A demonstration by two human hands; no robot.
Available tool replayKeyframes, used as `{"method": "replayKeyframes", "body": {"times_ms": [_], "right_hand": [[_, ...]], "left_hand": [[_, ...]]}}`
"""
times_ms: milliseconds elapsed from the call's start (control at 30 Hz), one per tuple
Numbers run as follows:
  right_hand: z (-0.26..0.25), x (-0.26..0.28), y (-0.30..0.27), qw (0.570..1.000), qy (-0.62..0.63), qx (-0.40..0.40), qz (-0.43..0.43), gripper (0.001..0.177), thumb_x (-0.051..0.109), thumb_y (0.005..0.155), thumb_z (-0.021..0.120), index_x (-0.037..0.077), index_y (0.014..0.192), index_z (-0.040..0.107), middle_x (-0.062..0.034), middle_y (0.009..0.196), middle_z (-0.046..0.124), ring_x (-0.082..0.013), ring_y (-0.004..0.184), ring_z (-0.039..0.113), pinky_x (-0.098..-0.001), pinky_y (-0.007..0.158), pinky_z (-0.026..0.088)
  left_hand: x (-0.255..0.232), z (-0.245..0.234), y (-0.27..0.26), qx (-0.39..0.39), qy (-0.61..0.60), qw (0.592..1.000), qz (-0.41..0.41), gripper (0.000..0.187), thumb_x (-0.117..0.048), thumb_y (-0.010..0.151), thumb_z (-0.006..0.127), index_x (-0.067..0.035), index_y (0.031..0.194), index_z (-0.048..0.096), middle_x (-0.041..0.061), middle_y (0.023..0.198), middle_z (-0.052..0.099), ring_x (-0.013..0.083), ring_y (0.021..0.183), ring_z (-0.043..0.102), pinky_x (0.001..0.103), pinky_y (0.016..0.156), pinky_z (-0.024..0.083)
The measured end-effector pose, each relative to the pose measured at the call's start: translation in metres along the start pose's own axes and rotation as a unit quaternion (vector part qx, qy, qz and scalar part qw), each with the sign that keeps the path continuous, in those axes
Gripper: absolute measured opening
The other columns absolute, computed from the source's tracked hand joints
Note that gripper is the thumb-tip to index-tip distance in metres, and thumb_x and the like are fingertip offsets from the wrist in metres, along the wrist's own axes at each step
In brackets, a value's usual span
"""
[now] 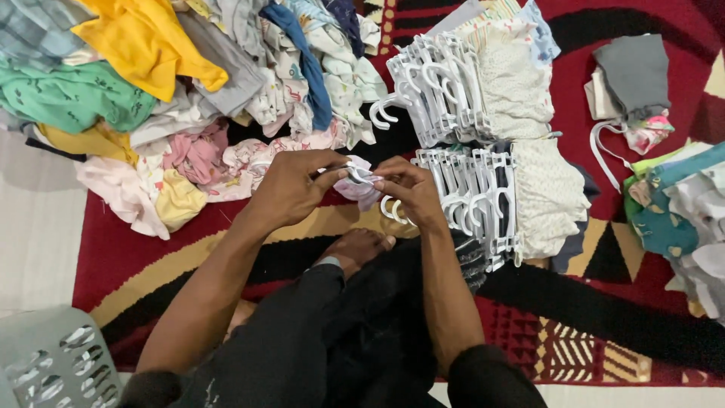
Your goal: Hanging baby clothes onto plastic hangers from a pile on the floor.
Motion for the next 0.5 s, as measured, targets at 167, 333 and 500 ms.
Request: {"method": "replayKeyframes", "body": {"times_ms": [167,333,500], "right_hand": [[-0.006,-0.006,-0.002,1.000,0.014,-0.003,0.024,0.036,-0.017,0.094,0.096,-0.011,0.128,0.086,-0.0238,0.117,0.082,-0.0232,0.097,0.085,-0.0352,0.085,0.073],[-0.006,0.001,-0.001,0.999,-0.013,0.018,0.027,0.032,-0.016,0.096,0.095,-0.012,0.127,0.086,-0.0274,0.119,0.083,-0.0273,0.099,0.087,-0.0393,0.085,0.074],[-0.004,0.002,0.001,0.998,-0.053,0.032,0.002,0.027,-0.015,0.096,0.096,-0.007,0.122,0.092,-0.0211,0.117,0.080,-0.0183,0.099,0.079,-0.0315,0.088,0.068]], "left_hand": [[0.007,0.001,-0.007,-0.007,-0.003,1.000,0.009,0.015,-0.013,0.113,0.083,-0.015,0.124,0.093,0.020,0.107,0.093,0.0449,0.105,0.090,0.055,0.094,0.070],[0.014,-0.002,-0.007,-0.012,0.008,0.999,0.032,0.011,-0.012,0.115,0.082,-0.012,0.122,0.091,0.022,0.106,0.092,0.0485,0.104,0.089,0.056,0.092,0.069],[0.019,0.002,-0.004,0.006,-0.004,0.998,0.069,0.010,-0.011,0.115,0.082,-0.012,0.121,0.089,0.021,0.106,0.091,0.0477,0.103,0.089,0.056,0.095,0.068]]}}
Point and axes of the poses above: each hand's wrist, its own y-axis towards the middle knuckle, its own z-axis out of the palm, x = y × z, the point moved 2 cm from there along y, towards the middle knuckle
